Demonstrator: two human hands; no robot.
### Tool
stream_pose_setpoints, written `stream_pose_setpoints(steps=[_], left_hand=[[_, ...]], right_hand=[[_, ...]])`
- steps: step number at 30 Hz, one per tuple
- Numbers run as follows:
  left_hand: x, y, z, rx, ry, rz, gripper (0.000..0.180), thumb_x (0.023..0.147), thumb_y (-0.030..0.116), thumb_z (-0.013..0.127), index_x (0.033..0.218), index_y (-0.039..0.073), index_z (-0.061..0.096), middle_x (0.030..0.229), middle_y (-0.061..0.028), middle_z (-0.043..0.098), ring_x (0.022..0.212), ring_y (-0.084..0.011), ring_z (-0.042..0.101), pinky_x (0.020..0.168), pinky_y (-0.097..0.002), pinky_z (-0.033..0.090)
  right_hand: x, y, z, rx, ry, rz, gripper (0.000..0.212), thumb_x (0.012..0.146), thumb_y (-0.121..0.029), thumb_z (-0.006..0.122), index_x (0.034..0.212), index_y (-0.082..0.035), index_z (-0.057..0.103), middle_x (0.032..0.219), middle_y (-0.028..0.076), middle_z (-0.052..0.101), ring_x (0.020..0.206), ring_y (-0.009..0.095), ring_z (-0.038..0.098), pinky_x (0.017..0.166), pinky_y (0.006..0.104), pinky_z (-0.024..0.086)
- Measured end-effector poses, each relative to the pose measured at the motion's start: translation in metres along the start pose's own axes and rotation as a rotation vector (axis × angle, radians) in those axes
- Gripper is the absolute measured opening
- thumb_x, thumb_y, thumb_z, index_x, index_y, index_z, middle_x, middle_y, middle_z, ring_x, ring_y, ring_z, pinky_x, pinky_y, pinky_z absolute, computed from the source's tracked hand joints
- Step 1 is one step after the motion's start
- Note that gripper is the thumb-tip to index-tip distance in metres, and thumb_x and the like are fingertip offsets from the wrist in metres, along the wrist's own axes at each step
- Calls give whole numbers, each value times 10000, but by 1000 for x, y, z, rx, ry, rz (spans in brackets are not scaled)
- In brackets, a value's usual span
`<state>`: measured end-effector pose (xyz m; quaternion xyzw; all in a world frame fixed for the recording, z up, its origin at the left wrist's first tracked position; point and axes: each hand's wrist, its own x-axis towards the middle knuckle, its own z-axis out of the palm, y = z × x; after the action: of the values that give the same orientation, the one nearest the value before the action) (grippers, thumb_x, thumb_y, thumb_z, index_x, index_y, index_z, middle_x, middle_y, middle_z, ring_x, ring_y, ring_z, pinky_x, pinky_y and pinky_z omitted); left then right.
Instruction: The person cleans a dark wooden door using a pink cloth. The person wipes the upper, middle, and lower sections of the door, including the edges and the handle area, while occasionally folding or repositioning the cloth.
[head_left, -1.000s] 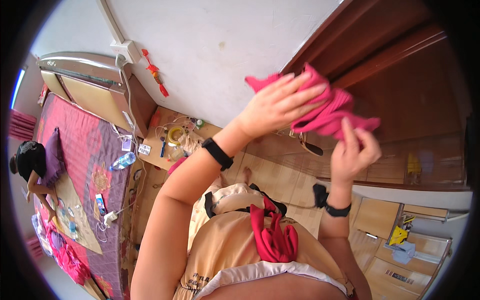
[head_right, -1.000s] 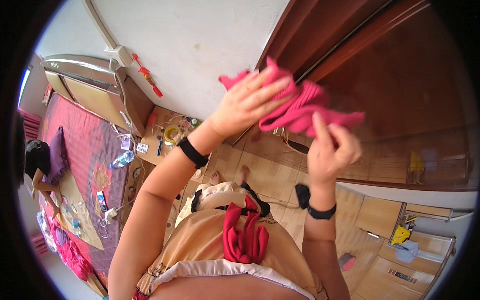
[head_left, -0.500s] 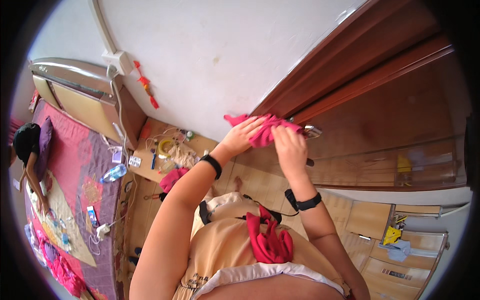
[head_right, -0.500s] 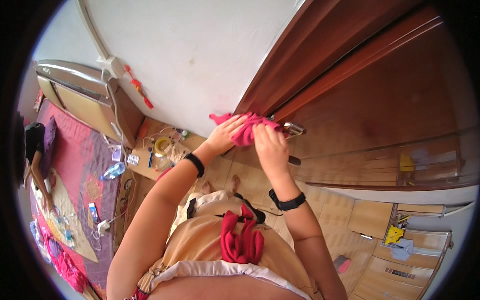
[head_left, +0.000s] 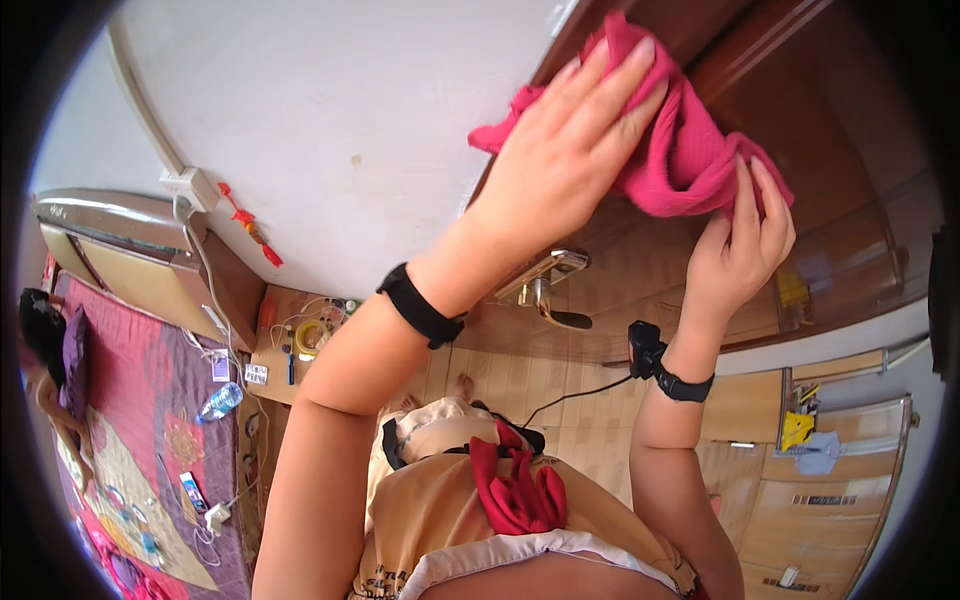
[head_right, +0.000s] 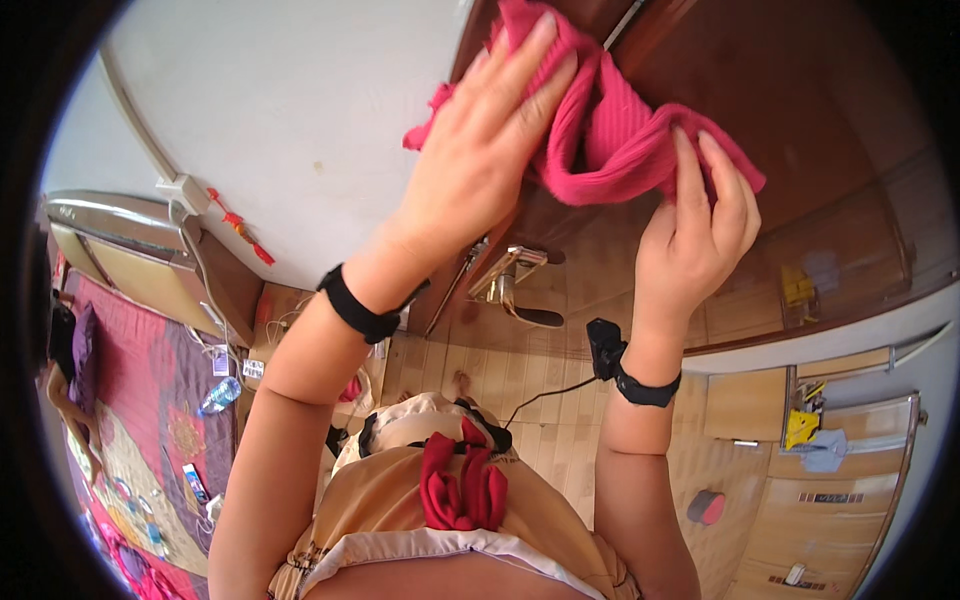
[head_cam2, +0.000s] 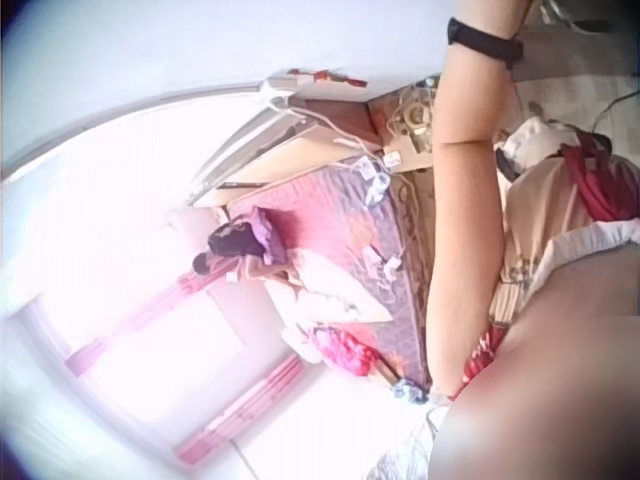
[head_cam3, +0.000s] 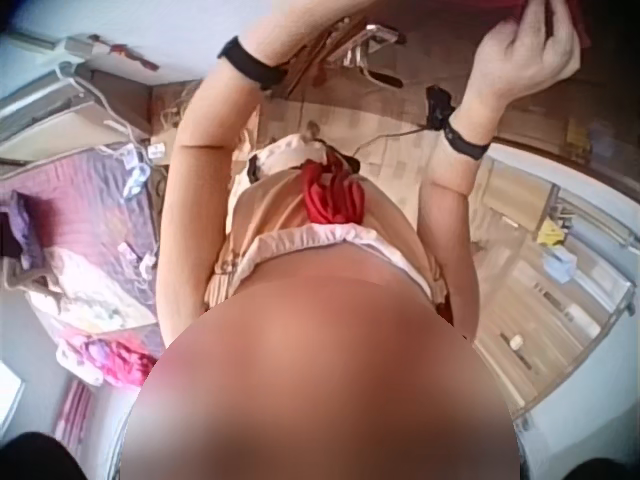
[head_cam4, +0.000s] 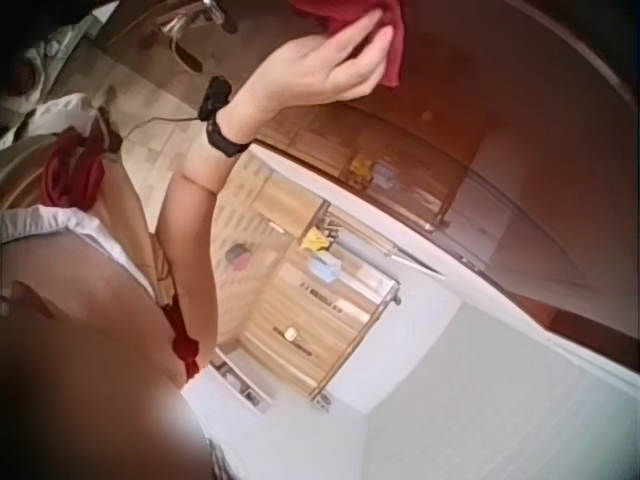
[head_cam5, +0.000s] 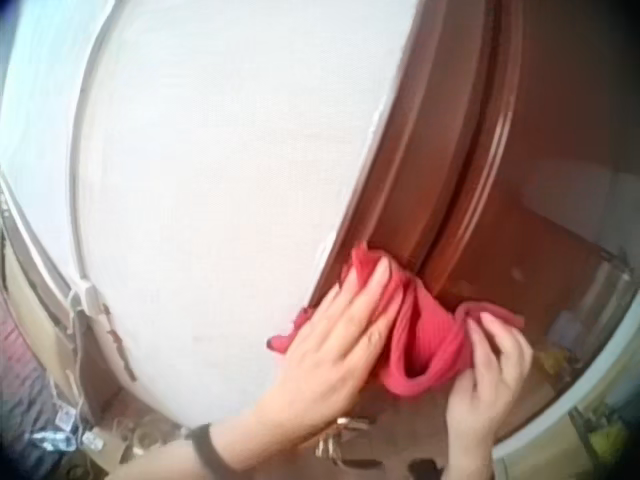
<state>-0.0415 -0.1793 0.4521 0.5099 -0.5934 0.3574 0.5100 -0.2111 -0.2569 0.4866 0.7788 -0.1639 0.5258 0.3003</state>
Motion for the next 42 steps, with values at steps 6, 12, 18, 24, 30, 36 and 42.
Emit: stream_pose_setpoints(steps=[6, 12, 18, 24, 30, 36, 42], left_hand=[[-38, 4, 9, -122, -177, 16, 503, 786, 66, 468, 1289, 82, 477, 1360, -118, 416, 1281, -320, 356, 1036, -464, 302], [-144, 14, 15, 29, -444, 12, 437, 778, 115, 498, 1210, 59, 537, 1369, -109, 407, 1263, -290, 385, 1042, -431, 326], [-131, 32, 23, 82, -529, 282, 354, 800, 180, 504, 1130, 82, 586, 1380, -65, 408, 1273, -211, 387, 1058, -369, 305], [-70, 53, 39, 138, -376, 286, 362, 821, 176, 498, 1168, 93, 561, 1381, -24, 411, 1262, -182, 405, 1030, -356, 323], [1, 40, 35, 202, -69, 320, 319, 823, 161, 538, 1129, 85, 593, 1326, -14, 470, 1227, -179, 442, 1004, -322, 364], [84, 35, 14, 328, 308, 281, 353, 773, 129, 579, 1106, 219, 651, 1306, -35, 446, 1210, -250, 414, 939, -362, 407], [126, 27, -13, 364, 432, 177, 434, 731, 90, 584, 1138, 238, 617, 1020, -26, 486, 947, -220, 511, 742, -343, 452]], right_hand=[[-66, -9, 5, 118, -223, 100, 430, 751, 75, 485, 1135, -60, 624, 1351, 46, 448, 1226, 301, 426, 983, 381, 396], [-168, -29, 7, 54, -486, 72, 303, 798, -111, 556, 1085, -131, 651, 1297, -40, 497, 1141, 209, 505, 823, 291, 489], [-149, -12, -3, 107, -483, 78, 284, 785, -85, 558, 1057, -86, 639, 1295, 10, 500, 1157, 249, 493, 870, 326, 471], [-103, 29, -24, 76, -314, 279, 424, 753, 31, 486, 1176, 37, 519, 1365, 226, 368, 1266, 437, 322, 1027, 472, 315], [-58, 45, -30, 188, -339, 281, 524, 846, -145, 516, 1298, 67, 356, 1439, 292, 144, 1315, 493, 147, 1054, 529, 214], [-10, 56, -34, 140, -233, 174, 916, 734, -496, 668, 1347, 50, 264, 1444, 293, 117, 1305, 532, 104, 1033, 574, 203], [11, 45, -15, 125, -81, 71, 789, 720, -420, 706, 1353, -106, 353, 1451, 216, 206, 1277, 580, 103, 978, 669, 185]])
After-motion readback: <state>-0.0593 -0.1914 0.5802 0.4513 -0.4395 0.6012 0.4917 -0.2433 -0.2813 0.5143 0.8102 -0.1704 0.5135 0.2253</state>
